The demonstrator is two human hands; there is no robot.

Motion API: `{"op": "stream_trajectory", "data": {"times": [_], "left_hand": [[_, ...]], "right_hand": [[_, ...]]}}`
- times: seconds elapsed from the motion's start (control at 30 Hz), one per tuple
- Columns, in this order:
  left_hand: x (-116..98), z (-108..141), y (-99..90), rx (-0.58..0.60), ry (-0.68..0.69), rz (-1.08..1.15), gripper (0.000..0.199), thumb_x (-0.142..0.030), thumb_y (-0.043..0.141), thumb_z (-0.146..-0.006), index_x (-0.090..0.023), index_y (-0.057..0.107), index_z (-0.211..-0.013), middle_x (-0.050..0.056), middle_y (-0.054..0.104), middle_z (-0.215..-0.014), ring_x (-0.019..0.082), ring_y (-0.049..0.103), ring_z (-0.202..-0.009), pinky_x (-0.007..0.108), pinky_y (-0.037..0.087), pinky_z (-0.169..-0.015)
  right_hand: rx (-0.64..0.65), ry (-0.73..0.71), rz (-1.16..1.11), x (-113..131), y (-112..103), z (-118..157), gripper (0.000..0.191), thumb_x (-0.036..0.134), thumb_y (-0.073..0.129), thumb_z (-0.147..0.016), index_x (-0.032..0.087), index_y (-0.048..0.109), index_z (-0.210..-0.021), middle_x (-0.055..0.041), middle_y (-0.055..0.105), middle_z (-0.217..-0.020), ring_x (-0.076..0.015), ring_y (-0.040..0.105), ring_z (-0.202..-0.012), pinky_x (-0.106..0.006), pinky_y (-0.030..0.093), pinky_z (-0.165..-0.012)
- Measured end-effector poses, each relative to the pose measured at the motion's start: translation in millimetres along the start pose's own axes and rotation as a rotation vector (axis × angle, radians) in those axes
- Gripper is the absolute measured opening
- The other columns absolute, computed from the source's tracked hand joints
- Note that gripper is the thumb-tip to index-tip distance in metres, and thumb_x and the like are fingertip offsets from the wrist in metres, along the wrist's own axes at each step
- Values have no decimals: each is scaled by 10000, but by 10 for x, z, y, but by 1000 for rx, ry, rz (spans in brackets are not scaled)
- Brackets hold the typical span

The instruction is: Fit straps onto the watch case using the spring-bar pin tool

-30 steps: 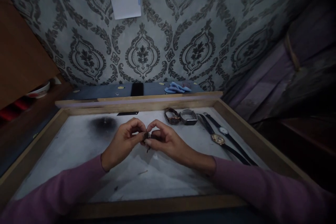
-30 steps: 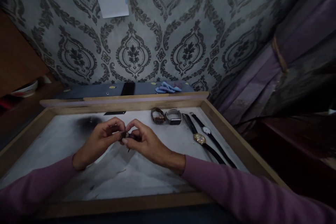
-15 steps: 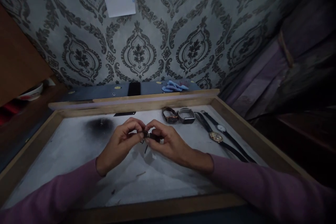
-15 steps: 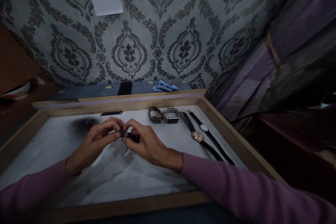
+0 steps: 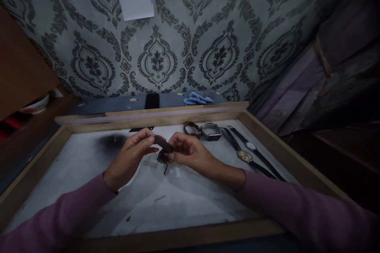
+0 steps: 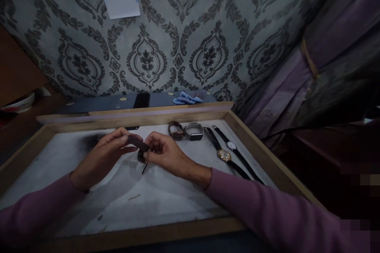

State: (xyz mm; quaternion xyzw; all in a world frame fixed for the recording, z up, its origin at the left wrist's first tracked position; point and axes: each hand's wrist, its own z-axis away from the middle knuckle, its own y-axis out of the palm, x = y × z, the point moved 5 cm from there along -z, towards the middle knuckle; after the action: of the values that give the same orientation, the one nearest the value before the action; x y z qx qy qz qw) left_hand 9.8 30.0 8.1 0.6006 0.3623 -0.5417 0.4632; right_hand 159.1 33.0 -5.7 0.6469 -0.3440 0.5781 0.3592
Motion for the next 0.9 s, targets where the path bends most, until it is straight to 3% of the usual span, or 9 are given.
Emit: {"op": "stream_trajectory", "data": {"times": [0.1,0.27,0.47,0.9], "left_hand": [[54,-9,54,143,-16,-41,207,-390,565,-887,-187,594,-908,55,662,-997,203,592,-968,340,421,-882],[165,2,120,320,-122,-44,199,-336,634,-847,-148,611,-907,76,678,-887,167,599,-776,307,445,-747],[227,0,100,265,-196,30,198,-332,656,-816,-135,637,-824,69,681,-820,145,574,-696,274,421,-678],[286,13,112,202,-265,96,212,-338,659,-786,-127,665,-776,56,652,-713,169,593,-687,284,420,-656]], "right_hand": [[25,16,-154,-41,-11,-21,201,202,719,-719,162,537,-796,19,638,-659,-75,527,-538,-197,374,-505],[48,26,-365,-103,-18,-35,213,210,728,-708,163,552,-817,10,651,-652,-93,580,-567,-192,368,-491],[83,128,-530,-155,1,-16,200,192,706,-722,166,552,-846,-3,658,-689,-111,621,-643,-206,401,-544],[162,119,-459,-174,66,-6,217,275,715,-783,161,553,-871,-6,658,-715,-109,627,-655,-211,389,-549]]}}
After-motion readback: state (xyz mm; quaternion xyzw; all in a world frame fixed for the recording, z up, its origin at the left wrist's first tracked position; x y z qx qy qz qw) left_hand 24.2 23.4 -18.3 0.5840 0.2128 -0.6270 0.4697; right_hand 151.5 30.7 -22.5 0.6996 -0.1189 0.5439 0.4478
